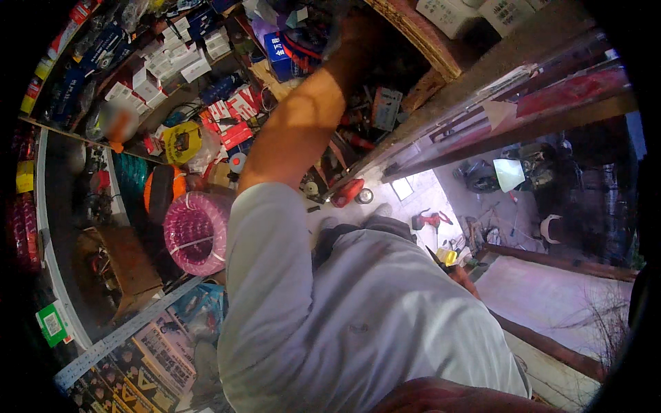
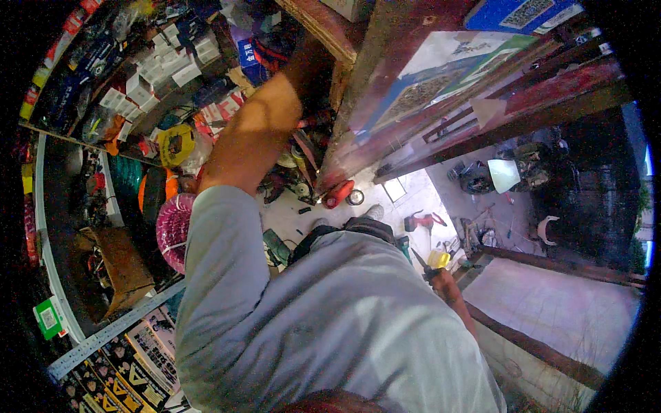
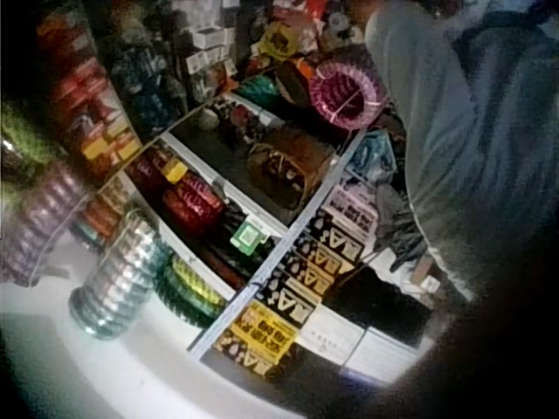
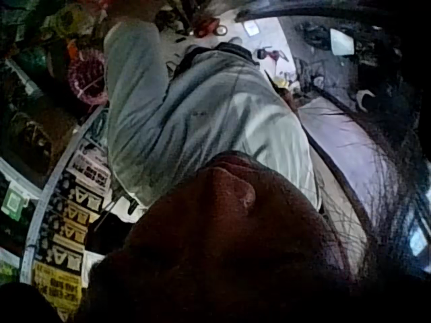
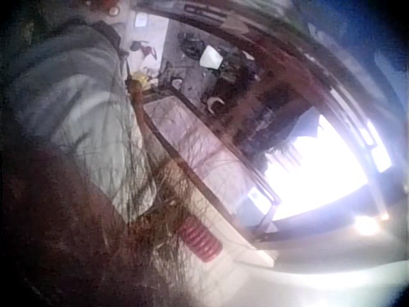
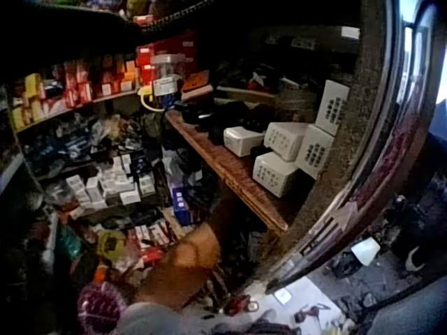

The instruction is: The person works on the internal wiring and components of a scooter, using pliers to cut or secure wires and reaching into a shelf to retrieve items.

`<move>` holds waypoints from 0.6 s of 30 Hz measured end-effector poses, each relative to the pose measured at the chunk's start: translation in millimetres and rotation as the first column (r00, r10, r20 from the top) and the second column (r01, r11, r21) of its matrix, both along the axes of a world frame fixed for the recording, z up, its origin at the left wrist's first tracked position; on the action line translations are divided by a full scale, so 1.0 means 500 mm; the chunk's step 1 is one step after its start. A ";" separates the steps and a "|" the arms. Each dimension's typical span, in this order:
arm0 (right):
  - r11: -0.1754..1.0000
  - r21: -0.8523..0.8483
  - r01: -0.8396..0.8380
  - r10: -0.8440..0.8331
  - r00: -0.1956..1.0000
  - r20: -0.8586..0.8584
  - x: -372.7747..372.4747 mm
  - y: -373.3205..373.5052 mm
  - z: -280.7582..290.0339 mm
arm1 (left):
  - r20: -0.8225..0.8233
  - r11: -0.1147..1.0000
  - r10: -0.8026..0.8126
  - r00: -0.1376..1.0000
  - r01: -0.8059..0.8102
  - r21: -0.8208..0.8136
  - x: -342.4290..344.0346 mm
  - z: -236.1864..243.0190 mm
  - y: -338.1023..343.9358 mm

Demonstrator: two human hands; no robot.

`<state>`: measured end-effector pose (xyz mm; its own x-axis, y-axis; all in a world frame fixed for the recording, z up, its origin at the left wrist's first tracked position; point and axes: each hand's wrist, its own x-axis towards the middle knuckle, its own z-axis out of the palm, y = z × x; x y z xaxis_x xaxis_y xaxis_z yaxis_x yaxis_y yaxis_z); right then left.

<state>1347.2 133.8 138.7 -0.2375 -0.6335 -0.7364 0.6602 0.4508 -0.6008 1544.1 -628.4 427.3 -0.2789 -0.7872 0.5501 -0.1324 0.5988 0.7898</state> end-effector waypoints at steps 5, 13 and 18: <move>0.937 0.145 -0.318 0.349 0.865 -0.359 -0.009 0.001 -0.033 | -0.010 1.000 -0.008 1.000 0.008 -0.002 0.002 0.008 -0.004; 0.586 0.649 -0.485 0.805 0.440 -0.398 -0.022 0.022 -0.076 | -0.017 0.999 -0.052 0.999 0.052 0.007 0.023 0.024 -0.025; 0.685 0.569 -0.455 0.715 0.568 -0.406 -0.038 0.062 -0.105 | -0.050 0.997 -0.075 0.996 0.076 0.027 0.040 0.035 -0.021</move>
